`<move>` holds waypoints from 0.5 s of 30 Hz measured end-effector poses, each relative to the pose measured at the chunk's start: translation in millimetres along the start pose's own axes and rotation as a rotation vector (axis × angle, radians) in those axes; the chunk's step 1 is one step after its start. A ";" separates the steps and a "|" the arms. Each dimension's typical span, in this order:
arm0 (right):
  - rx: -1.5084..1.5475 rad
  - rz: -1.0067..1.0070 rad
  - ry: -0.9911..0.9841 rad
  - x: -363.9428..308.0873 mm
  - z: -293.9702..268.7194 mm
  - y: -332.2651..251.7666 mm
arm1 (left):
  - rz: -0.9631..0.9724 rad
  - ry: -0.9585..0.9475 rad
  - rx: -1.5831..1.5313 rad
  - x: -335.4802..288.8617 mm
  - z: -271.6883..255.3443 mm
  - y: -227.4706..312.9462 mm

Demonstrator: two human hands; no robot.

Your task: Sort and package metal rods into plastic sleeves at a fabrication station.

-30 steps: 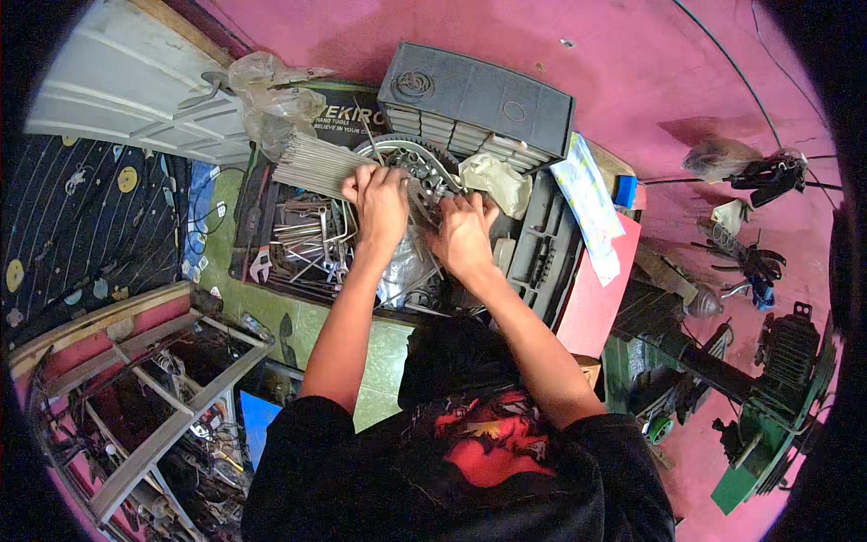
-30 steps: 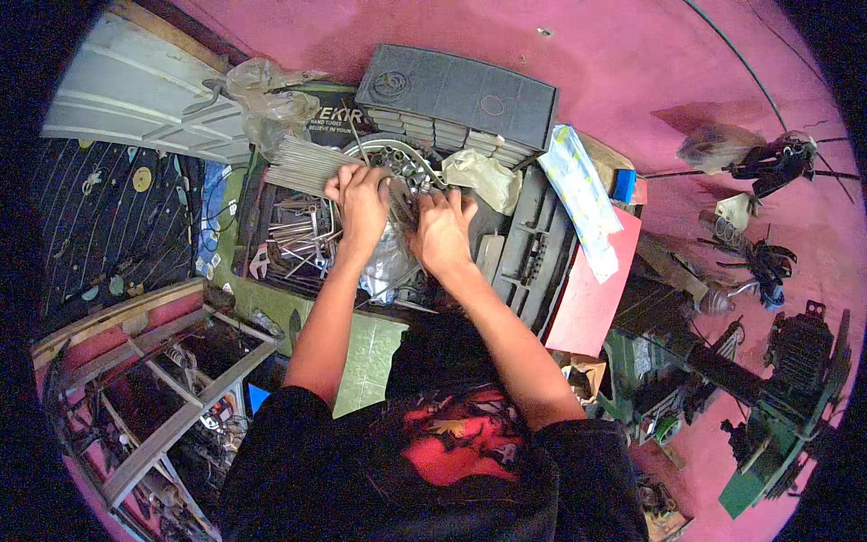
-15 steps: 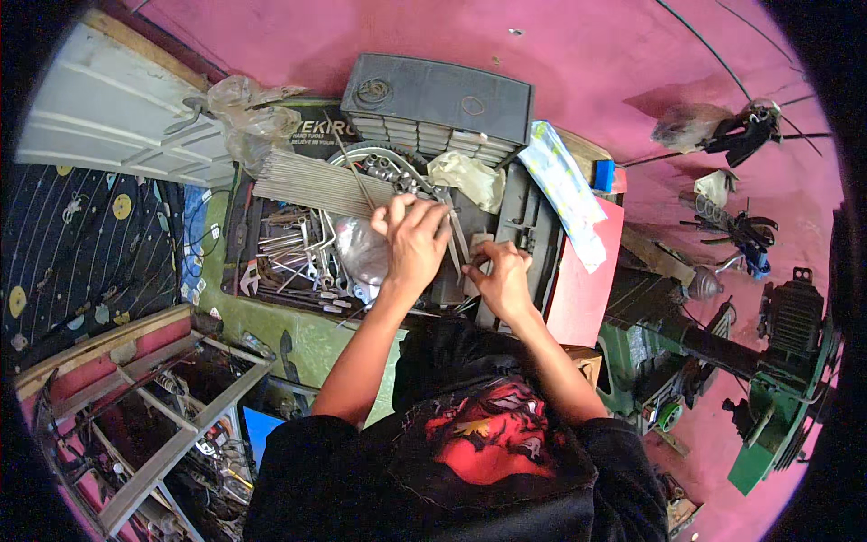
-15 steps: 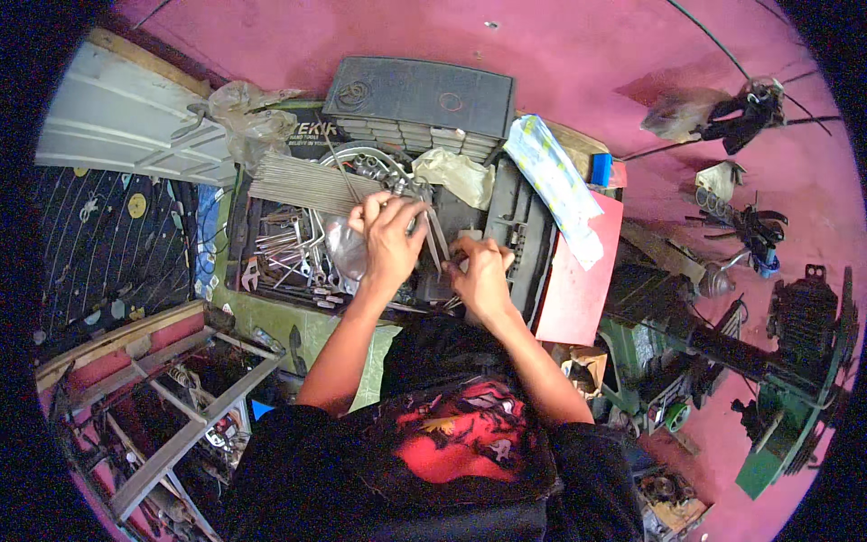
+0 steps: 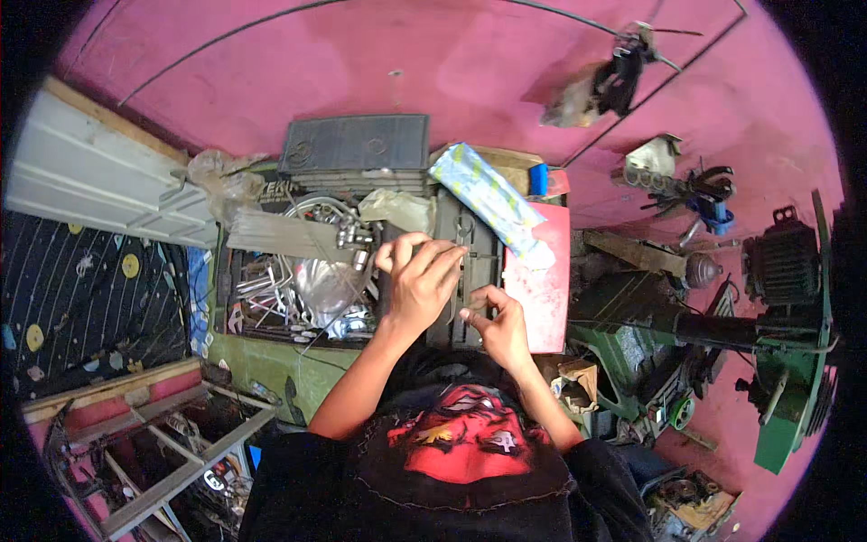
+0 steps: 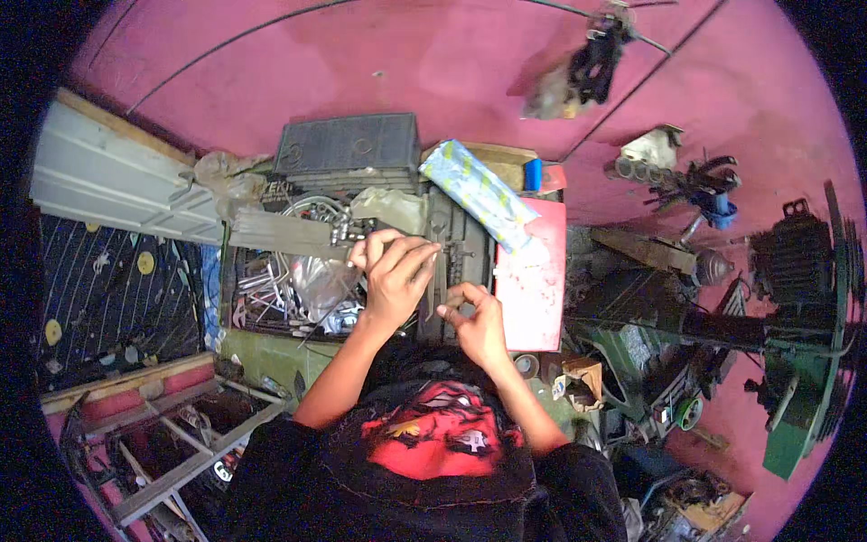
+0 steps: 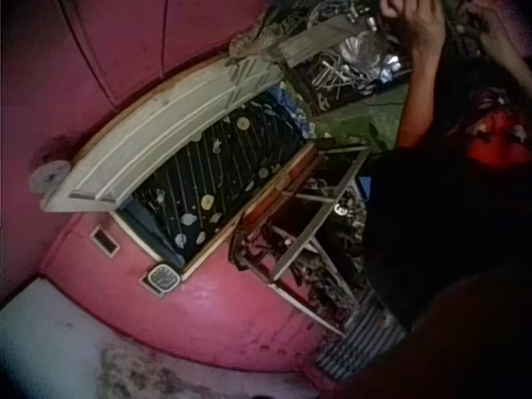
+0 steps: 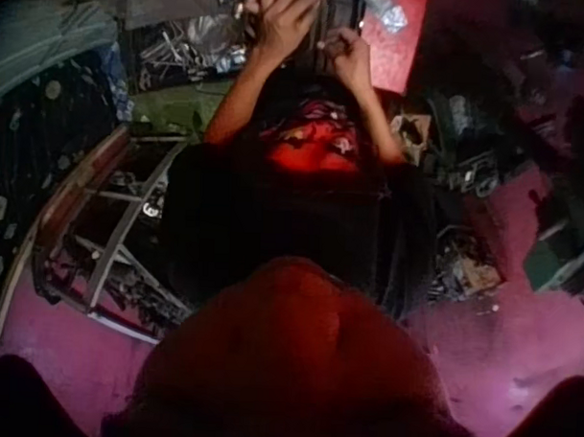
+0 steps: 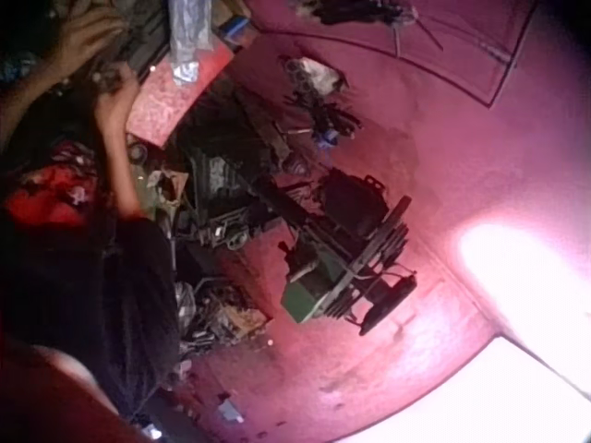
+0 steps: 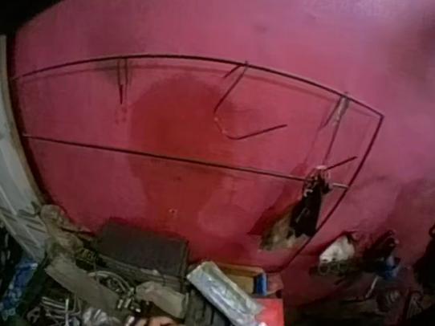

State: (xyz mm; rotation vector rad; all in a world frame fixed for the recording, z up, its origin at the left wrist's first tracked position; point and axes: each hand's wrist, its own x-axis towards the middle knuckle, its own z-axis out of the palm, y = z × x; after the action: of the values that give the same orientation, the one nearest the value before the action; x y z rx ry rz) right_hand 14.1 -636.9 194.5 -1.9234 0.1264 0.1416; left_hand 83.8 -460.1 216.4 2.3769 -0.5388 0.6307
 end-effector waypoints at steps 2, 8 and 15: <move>0.045 -0.031 0.028 -7.8 -16.6 2.3 | -0.002 0.045 -0.016 4.9 4.5 18.3; 0.231 0.011 0.101 -29.6 -60.6 15.9 | -0.150 0.016 -0.107 -8.5 26.4 75.8; 0.300 -0.012 0.104 -39.6 -102.7 42.4 | -0.213 -0.221 -0.251 -45.2 55.4 109.9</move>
State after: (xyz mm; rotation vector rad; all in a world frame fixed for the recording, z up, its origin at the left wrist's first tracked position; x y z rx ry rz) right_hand -27.7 -747.2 197.3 -1.6322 0.1947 0.0131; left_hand 8.1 -566.2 202.7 2.2356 -0.4217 0.1942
